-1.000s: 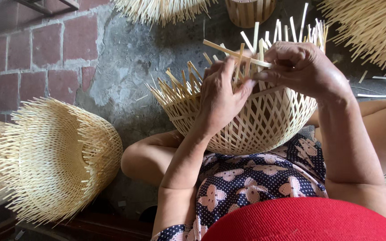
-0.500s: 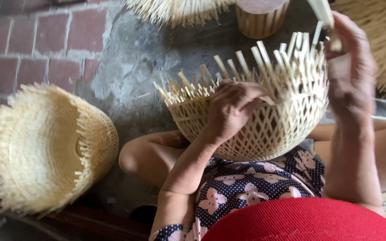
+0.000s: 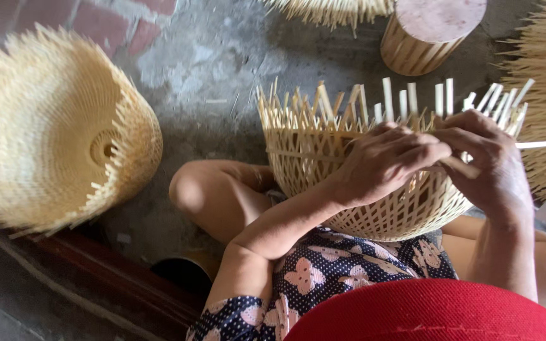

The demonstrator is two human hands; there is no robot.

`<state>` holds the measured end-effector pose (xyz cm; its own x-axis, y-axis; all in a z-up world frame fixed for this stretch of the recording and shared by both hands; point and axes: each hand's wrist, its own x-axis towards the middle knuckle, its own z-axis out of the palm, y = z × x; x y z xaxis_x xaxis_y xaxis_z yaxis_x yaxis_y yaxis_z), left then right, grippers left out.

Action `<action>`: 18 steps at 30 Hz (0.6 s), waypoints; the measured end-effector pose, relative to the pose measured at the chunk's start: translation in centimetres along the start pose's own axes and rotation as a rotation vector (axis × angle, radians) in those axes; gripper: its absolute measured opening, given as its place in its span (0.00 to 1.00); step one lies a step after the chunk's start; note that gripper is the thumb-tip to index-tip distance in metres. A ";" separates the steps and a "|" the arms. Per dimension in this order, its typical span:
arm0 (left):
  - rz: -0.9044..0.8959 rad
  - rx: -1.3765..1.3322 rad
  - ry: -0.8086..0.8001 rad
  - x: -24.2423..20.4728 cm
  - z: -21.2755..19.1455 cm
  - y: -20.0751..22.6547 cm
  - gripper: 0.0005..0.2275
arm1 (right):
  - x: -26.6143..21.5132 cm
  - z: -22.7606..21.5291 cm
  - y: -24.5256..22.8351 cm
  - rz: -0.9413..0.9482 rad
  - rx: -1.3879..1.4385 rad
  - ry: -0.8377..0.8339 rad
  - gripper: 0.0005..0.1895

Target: The person weaves a bamboo basket by hand, threading thin bamboo strips through the rim of a pre-woven structure while sitting on the floor surrounded by other completed bamboo items.

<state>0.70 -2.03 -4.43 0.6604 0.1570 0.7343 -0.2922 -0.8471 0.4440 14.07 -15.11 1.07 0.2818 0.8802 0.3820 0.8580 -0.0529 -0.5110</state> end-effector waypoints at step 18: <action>-0.395 0.350 0.143 -5.3 -8.2 -1.1 0.17 | -4.4 1.2 2.6 0.161 0.142 0.184 0.07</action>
<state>-8.11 2.23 -4.62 0.5652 0.5448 0.6195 0.2230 -0.8239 0.5211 14.54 -18.50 -2.86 0.4941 0.7647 0.4137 0.7306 -0.1072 -0.6743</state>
